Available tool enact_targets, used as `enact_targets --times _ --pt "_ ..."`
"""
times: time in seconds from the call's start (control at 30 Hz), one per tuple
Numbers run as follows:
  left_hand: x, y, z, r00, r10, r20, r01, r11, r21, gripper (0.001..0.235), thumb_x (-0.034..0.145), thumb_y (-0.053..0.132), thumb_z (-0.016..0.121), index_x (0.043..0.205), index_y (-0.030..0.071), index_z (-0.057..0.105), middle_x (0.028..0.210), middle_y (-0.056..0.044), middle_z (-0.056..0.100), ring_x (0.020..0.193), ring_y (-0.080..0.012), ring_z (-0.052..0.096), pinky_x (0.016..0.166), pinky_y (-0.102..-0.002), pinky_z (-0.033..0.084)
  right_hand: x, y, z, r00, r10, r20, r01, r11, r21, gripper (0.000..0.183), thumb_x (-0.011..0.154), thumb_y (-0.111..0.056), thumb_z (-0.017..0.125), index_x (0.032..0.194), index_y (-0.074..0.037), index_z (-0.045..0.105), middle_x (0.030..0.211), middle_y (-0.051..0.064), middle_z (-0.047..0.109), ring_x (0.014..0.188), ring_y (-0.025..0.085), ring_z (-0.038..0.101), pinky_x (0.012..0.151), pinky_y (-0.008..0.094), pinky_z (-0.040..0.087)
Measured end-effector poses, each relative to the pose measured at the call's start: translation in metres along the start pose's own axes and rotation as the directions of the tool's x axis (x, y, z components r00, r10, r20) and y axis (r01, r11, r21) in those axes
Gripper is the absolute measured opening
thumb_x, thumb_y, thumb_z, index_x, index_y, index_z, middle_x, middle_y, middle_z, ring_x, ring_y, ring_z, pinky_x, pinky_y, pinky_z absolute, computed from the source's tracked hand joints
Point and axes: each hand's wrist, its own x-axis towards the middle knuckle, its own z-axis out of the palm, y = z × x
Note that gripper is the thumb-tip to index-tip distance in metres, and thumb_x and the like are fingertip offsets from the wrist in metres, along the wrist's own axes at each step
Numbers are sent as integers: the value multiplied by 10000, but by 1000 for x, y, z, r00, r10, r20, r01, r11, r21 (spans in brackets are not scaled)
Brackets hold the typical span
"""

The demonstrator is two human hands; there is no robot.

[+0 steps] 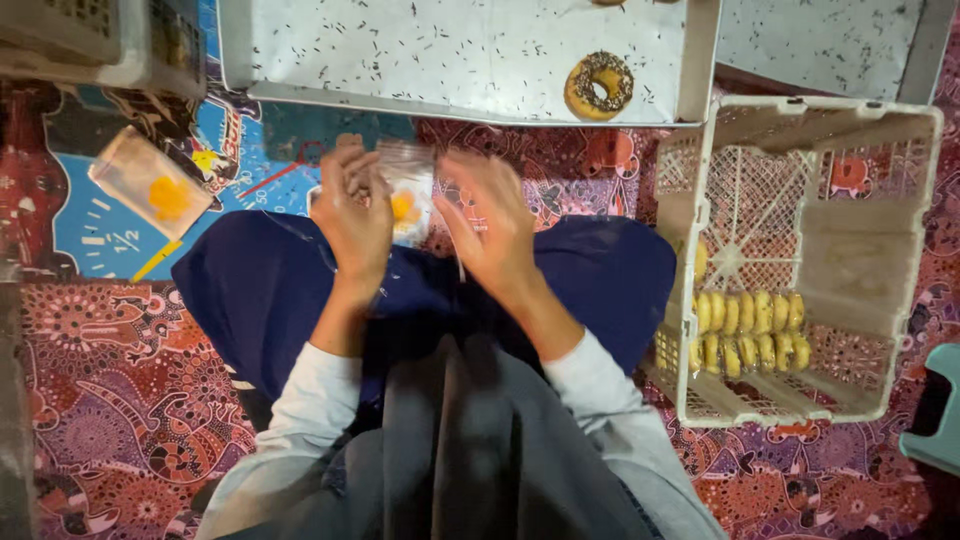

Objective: The person sits on the floor and repeatedly picks donuts from a metal tray, places them into small clear plastic bags, and sets the filled bags into a white plastic crate. The person handles both plain and chocolate-sprinkled donuts.

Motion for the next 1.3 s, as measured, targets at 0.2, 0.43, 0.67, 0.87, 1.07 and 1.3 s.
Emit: enact_targets --times 0.2,0.43,0.67,0.87,1.07,1.3 --pt "-33 36 19 891 407 200 -427 902 67 419 924 -35 737 1266 174 615 1283 -142 731 1062 -242 766 863 -309 604 -22 27 16 986 109 127 -84 978 -192 538 922 -71 708 1439 -84 560 1432 146 628 1395 317 571 1257 648 175" --pt "12 19 26 900 -336 280 378 276 -884 254 955 17 689 1174 108 599 1116 -104 642 1060 -284 621 934 -413 540 -5 48 2 973 93 212 -135 972 193 220 960 -267 777 1108 -105 762 1054 136 779 1030 273 762 942 415 596" --pt "31 -20 10 857 -410 311 324 -39 -945 308 980 352 707 1058 66 622 1014 -130 645 986 -308 630 1044 -547 512 72 194 -91 865 502 4 -327 570 -754 1206 582 -633 965 1371 104 428 1247 326 572 1047 493 616 809 536 528" --pt "45 -34 3 754 -535 382 220 -342 -914 505 950 456 631 1140 -11 622 1055 -217 645 1061 -377 626 1134 -611 453 74 168 -64 836 543 85 -462 778 -425 859 807 -438 901 1392 42 496 1273 214 645 1148 327 651 982 414 529" --pt "51 -32 -1 817 -511 266 119 -303 -946 545 976 461 581 1194 -37 606 1141 -264 624 1130 -387 614 1153 -605 455 30 29 -31 863 227 451 -449 751 483 657 841 -181 892 1387 10 581 1289 92 649 1207 192 641 1070 350 540" --pt "33 -25 18 948 -306 87 91 -2 -996 598 971 553 543 1419 158 525 1253 -179 634 1144 -351 604 1059 -545 496 33 -16 35 968 216 125 -231 966 118 500 799 -175 881 1259 -75 714 1223 151 634 1104 271 686 913 331 597"
